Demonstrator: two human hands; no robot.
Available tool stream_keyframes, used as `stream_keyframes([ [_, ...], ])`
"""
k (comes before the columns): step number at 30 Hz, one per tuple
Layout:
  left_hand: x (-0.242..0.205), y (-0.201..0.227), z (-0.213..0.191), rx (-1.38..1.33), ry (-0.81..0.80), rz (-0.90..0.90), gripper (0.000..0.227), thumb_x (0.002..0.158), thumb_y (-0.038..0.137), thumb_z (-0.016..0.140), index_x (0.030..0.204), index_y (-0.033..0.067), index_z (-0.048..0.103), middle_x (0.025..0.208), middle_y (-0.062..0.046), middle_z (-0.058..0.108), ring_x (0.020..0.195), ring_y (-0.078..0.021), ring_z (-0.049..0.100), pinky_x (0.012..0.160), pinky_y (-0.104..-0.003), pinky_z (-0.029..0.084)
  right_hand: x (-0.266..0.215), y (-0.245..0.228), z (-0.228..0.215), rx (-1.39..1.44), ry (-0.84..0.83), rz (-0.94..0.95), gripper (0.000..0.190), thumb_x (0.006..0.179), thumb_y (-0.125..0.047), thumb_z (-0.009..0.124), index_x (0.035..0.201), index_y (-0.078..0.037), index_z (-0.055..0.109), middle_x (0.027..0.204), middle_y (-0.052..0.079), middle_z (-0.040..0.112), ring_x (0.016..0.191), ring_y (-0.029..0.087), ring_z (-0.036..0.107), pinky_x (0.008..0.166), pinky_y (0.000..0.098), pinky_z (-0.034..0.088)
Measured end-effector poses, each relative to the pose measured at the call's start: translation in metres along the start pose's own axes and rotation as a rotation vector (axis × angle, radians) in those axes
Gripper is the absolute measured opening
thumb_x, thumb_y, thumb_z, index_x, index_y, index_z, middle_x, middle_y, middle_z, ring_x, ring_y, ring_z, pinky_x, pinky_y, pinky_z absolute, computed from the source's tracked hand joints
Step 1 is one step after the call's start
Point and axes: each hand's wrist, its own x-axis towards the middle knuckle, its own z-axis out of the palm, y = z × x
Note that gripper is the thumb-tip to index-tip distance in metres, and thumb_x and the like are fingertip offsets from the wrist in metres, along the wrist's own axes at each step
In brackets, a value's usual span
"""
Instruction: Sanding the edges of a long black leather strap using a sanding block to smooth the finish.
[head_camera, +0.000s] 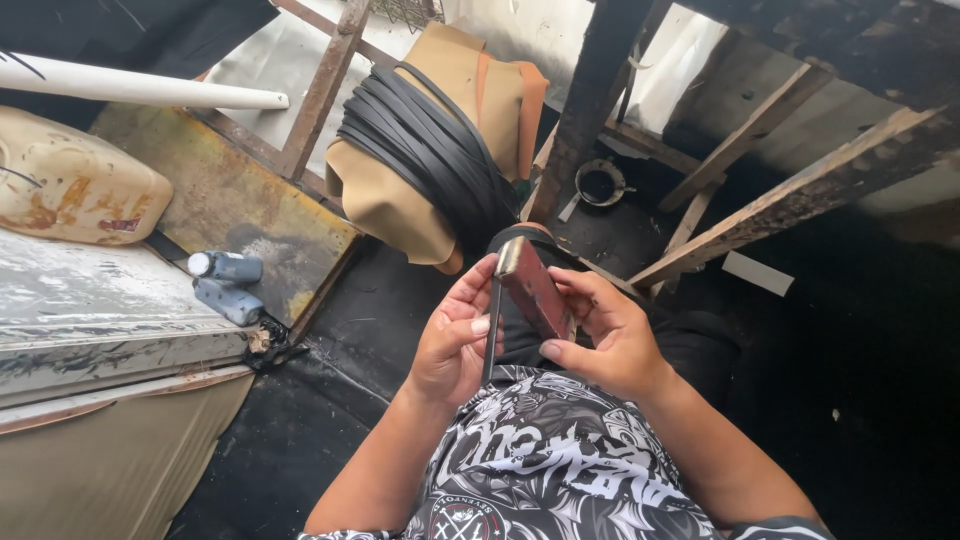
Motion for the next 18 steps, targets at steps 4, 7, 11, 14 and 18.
stream_keyframes([
  [4,0.002,-0.002,0.009,0.0,-0.008,-0.015,0.076,0.08,-0.009,0.065,0.15,-0.0041,0.038,0.141,-0.025,0.056,0.082,-0.028,0.076,0.065,-0.035,0.068,0.006,-0.025,0.01,-0.343,0.054,-0.12,0.067,0.067,-0.013,0.094,0.128,0.004,0.07,0.107,0.017,0.073,0.089,0.024,0.072,0.076,0.0334,0.06],
  [7,0.005,0.002,0.033,0.038,-0.01,0.012,0.079,0.078,-0.008,0.065,0.151,-0.0054,0.036,0.149,-0.026,0.05,0.092,-0.0324,0.075,0.07,-0.036,0.07,0.002,-0.037,0.014,-0.368,-0.039,-0.385,0.053,0.07,-0.015,0.089,0.117,0.003,0.076,0.097,0.019,0.074,0.079,0.031,0.07,0.07,0.0417,0.06],
  [11,0.004,-0.007,0.024,0.039,-0.064,-0.007,0.084,0.075,-0.01,0.066,0.153,-0.0052,0.035,0.146,-0.026,0.053,0.087,-0.0258,0.075,0.062,-0.027,0.066,0.011,-0.045,0.0,-0.498,0.004,-0.547,0.044,0.07,-0.022,0.086,0.106,0.001,0.081,0.095,0.017,0.074,0.074,0.027,0.064,0.068,0.0377,0.057],
  [14,0.004,-0.002,0.04,0.104,-0.045,-0.052,0.084,0.079,-0.005,0.068,0.155,-0.0026,0.034,0.152,-0.022,0.048,0.072,-0.0134,0.066,0.061,-0.022,0.056,-0.003,-0.057,0.008,-0.601,-0.046,-0.602,0.044,0.078,-0.024,0.08,0.115,-0.001,0.074,0.103,0.018,0.07,0.079,0.027,0.063,0.071,0.0381,0.055],
  [18,0.002,-0.002,0.048,0.228,-0.063,-0.032,0.102,0.072,0.022,0.091,0.155,0.0,0.036,0.158,-0.019,0.044,0.124,-0.023,0.059,0.106,-0.036,0.049,0.003,-0.061,-0.001,-0.745,-0.078,-0.674,0.051,0.074,-0.006,0.077,0.123,-0.004,0.065,0.11,0.015,0.069,0.09,0.025,0.066,0.079,0.0362,0.054],
])
